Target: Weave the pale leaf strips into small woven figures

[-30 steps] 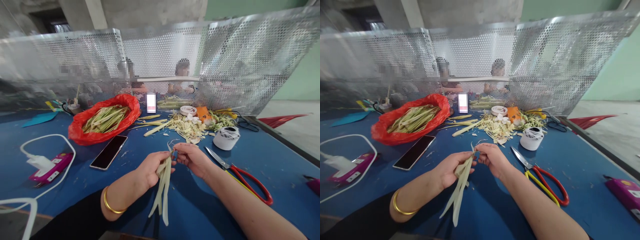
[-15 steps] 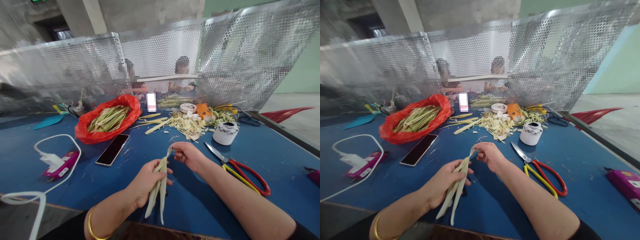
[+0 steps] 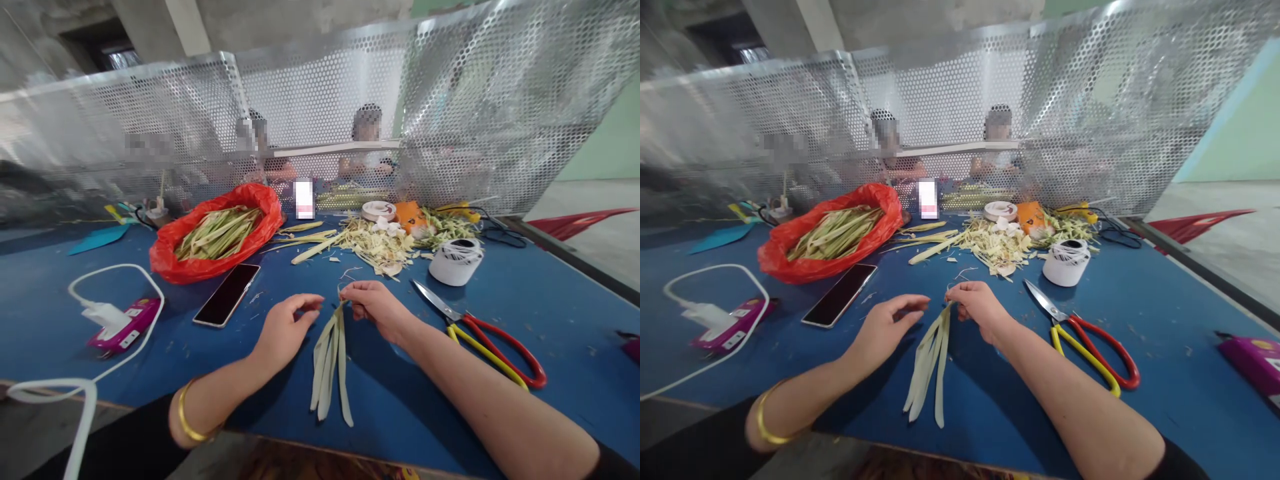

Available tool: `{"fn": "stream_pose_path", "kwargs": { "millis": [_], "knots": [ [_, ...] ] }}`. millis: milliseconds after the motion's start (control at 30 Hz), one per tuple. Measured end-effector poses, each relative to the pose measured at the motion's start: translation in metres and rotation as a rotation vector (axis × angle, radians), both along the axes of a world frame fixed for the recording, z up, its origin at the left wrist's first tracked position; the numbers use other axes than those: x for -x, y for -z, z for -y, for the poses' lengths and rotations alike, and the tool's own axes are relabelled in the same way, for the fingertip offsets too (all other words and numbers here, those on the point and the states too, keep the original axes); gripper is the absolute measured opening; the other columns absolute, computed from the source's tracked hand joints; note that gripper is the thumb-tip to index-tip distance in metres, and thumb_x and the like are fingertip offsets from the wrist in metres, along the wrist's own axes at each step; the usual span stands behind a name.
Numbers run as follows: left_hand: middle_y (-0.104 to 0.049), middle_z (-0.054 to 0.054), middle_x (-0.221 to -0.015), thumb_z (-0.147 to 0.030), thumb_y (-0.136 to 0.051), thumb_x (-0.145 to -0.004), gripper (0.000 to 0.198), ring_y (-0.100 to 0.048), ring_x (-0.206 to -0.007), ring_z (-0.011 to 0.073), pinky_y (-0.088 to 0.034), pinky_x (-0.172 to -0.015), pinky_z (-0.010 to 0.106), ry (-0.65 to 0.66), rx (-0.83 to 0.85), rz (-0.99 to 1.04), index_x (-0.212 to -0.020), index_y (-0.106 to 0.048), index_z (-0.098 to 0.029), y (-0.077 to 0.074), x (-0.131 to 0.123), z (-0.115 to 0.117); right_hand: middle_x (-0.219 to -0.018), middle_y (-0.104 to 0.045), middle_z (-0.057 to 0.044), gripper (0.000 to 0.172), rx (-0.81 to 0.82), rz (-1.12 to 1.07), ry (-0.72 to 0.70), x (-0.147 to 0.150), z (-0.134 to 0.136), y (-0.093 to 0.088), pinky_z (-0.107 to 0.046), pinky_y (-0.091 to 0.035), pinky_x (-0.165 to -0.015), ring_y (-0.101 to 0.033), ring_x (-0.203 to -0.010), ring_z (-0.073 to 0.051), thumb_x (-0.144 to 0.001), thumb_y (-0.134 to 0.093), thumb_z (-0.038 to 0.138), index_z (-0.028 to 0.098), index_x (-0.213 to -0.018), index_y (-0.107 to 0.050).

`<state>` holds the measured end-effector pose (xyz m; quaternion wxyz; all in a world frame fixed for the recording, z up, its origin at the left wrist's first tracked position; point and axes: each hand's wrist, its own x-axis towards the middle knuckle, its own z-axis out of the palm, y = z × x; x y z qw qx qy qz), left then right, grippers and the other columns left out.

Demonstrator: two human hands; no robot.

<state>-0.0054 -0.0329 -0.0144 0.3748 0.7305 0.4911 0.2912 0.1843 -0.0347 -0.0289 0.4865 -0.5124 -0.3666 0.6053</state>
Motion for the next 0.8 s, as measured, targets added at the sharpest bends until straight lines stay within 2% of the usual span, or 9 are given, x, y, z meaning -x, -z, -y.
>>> {"fn": "stream_pose_path", "kwargs": {
  "millis": [100, 167, 267, 367, 533, 667, 800],
  "knots": [
    [-0.073, 0.003, -0.097, -0.021, -0.059, -0.078, 0.025, -0.065, -0.089, 0.0187, -0.047, -0.082, 0.028, 0.147, -0.054, -0.004, -0.100, -0.072, -0.020, 0.004, -0.015, -0.027, -0.039, -0.040, 0.008, 0.013, 0.007, 0.007, -0.009, -0.001, -0.001, 0.001, -0.022, -0.035, -0.044, -0.034, -0.038, -0.006, -0.062, -0.069, 0.027, 0.016, -0.060, -0.062],
    [-0.074, 0.003, -0.087, -0.020, -0.062, -0.074, 0.025, -0.065, -0.080, 0.0178, -0.047, -0.075, 0.027, 0.253, 0.013, 0.003, -0.096, -0.072, -0.018, 0.009, -0.026, -0.040, -0.042, -0.043, 0.007, 0.015, 0.012, 0.008, -0.012, -0.002, -0.002, 0.001, -0.022, -0.036, -0.045, -0.035, -0.039, -0.006, -0.062, -0.068, 0.029, 0.016, -0.060, -0.061],
    [-0.072, 0.002, -0.077, -0.021, -0.063, -0.072, 0.015, -0.063, -0.073, 0.0164, -0.045, -0.070, 0.025, 0.308, 0.092, 0.031, -0.081, -0.073, -0.015, 0.018, -0.035, -0.051, -0.048, -0.047, 0.006, 0.015, 0.013, 0.018, -0.018, -0.004, -0.002, 0.001, -0.023, -0.037, -0.046, -0.035, -0.041, -0.006, -0.061, -0.067, 0.030, 0.016, -0.062, -0.061],
    [-0.069, 0.001, -0.071, -0.027, -0.064, -0.073, 0.014, -0.059, -0.068, 0.0147, -0.043, -0.067, 0.025, 0.301, 0.144, 0.062, -0.076, -0.071, -0.015, 0.021, -0.034, -0.055, -0.048, -0.045, 0.006, 0.016, 0.004, 0.054, -0.012, -0.006, -0.003, 0.002, -0.023, -0.038, -0.046, -0.034, -0.041, -0.006, -0.064, -0.065, 0.033, 0.017, -0.065, -0.061],
    [-0.063, 0.000, -0.065, -0.035, -0.064, -0.075, 0.021, -0.054, -0.062, 0.0121, -0.040, -0.060, 0.023, 0.274, 0.265, 0.151, -0.076, -0.069, -0.015, 0.011, -0.026, -0.058, -0.041, -0.039, 0.008, 0.012, -0.014, 0.212, -0.016, -0.008, -0.007, 0.007, -0.021, -0.035, -0.044, -0.034, -0.041, -0.008, -0.068, -0.063, 0.029, 0.018, -0.070, -0.068],
    [-0.060, -0.002, -0.061, -0.033, -0.065, -0.075, 0.018, -0.052, -0.059, 0.0108, -0.039, -0.057, 0.022, 0.269, 0.291, 0.187, -0.073, -0.067, -0.015, 0.008, -0.022, -0.060, -0.054, -0.055, 0.004, 0.015, -0.072, 0.427, -0.096, -0.008, -0.007, 0.012, -0.022, -0.036, -0.046, -0.042, -0.046, -0.009, -0.071, -0.061, 0.026, 0.020, -0.078, -0.073],
    [-0.058, -0.002, -0.057, -0.032, -0.064, -0.075, 0.017, -0.052, -0.055, 0.0102, -0.039, -0.053, 0.021, 0.279, 0.314, 0.227, -0.074, -0.066, -0.015, 0.013, -0.021, -0.061, -0.074, -0.069, -0.001, 0.023, -0.242, 0.713, -0.196, -0.005, -0.002, 0.011, -0.025, -0.042, -0.062, -0.057, -0.065, -0.015, -0.080, -0.053, 0.028, 0.021, -0.082, -0.075]
  ]
}}
